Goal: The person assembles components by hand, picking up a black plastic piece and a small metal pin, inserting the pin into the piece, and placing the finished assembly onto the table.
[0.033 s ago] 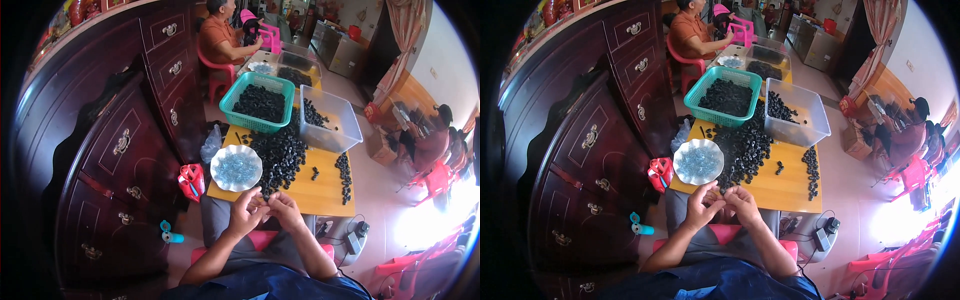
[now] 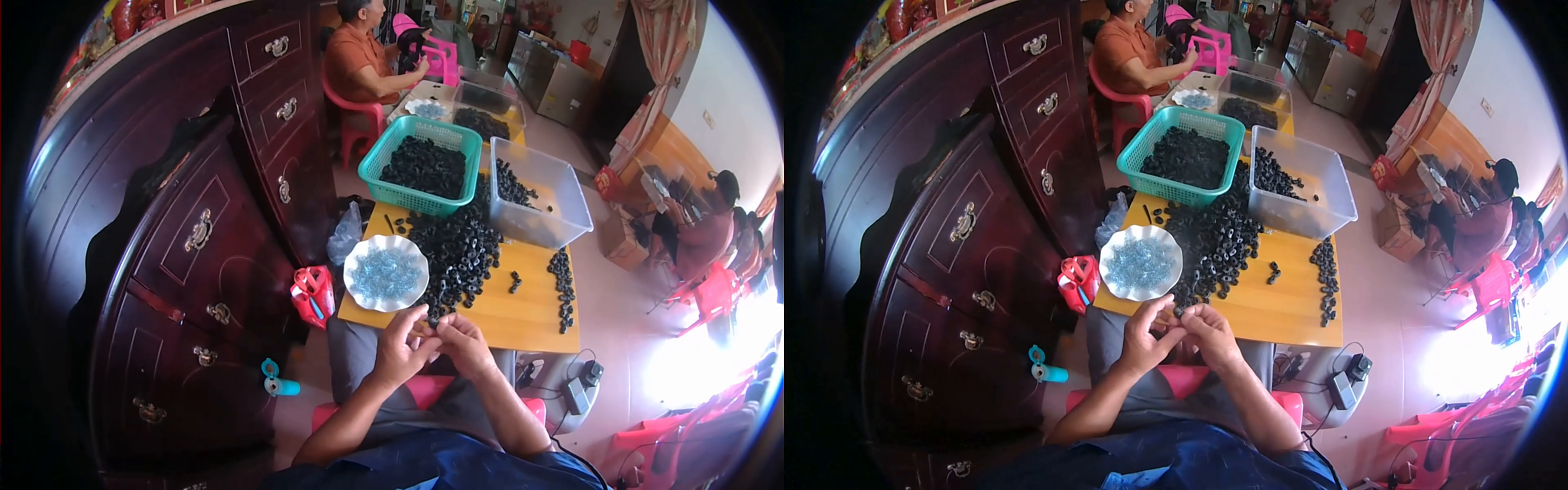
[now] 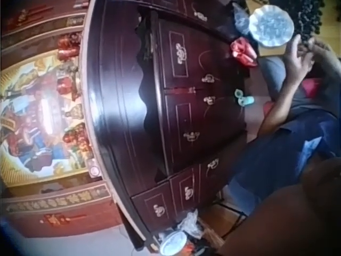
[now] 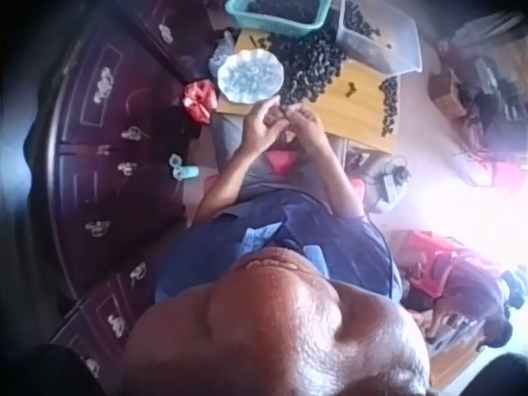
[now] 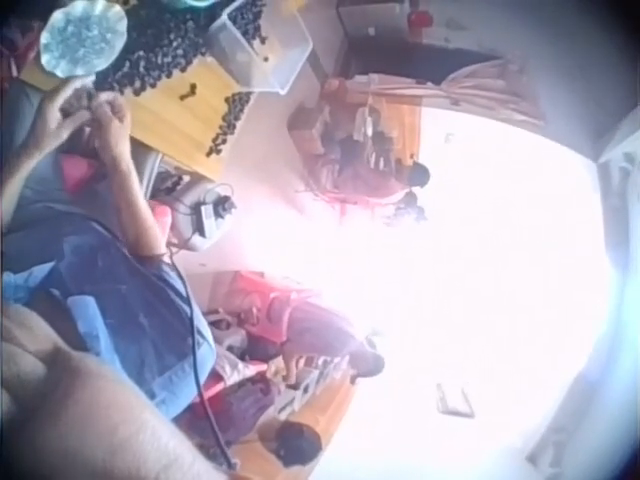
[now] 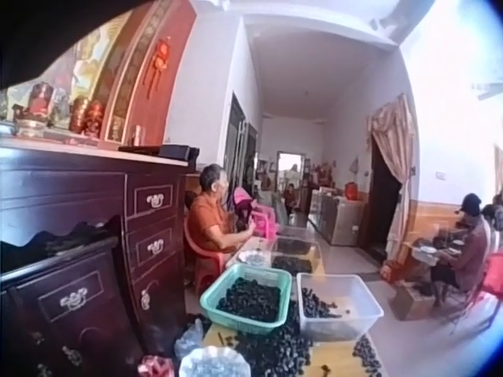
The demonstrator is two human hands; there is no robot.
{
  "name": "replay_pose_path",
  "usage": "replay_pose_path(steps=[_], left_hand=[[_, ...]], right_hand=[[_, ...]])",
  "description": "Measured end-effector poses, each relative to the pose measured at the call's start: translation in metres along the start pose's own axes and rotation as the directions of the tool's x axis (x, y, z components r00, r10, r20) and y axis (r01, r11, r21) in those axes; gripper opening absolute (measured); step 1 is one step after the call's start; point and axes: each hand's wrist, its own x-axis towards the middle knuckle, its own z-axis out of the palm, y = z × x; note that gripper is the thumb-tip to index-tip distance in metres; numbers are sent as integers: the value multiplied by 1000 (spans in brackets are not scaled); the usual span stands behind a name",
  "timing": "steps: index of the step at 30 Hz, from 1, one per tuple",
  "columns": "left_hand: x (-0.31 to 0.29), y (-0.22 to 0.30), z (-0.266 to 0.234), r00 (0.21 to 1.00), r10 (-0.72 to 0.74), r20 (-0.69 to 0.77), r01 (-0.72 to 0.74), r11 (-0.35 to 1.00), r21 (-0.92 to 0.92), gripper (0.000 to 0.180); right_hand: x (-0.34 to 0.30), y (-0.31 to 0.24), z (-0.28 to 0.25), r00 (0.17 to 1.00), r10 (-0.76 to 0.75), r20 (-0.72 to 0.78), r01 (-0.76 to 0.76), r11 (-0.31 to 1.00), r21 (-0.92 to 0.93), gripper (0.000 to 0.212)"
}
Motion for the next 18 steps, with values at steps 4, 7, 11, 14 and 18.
replay_pose_path(steps=[4, 7, 11, 14, 18], left_hand=[[2, 1, -3, 961, 274, 28, -261, 874, 410, 43], [1, 0, -3, 978, 205, 31, -196, 865, 462, 36], [2, 3, -2, 972, 227, 57, -229, 871, 434, 30], [2, 3, -4, 970, 235, 53, -237, 891, 387, 29], [3, 1, -9, 956, 289, 47, -283, 874, 395, 28]], right_hand=[[1, 15, 20, 998, 34, -44, -27, 990, 141, 11], [2, 17, 18, 999, 35, -14, -32, 983, 180, 11], [0, 10, 18, 999, 32, -12, -29, 983, 183, 12], [0, 4, 20, 999, 42, 13, -44, 989, 144, 14], [1, -10, 28, 997, 80, 14, -77, 989, -122, 18]])
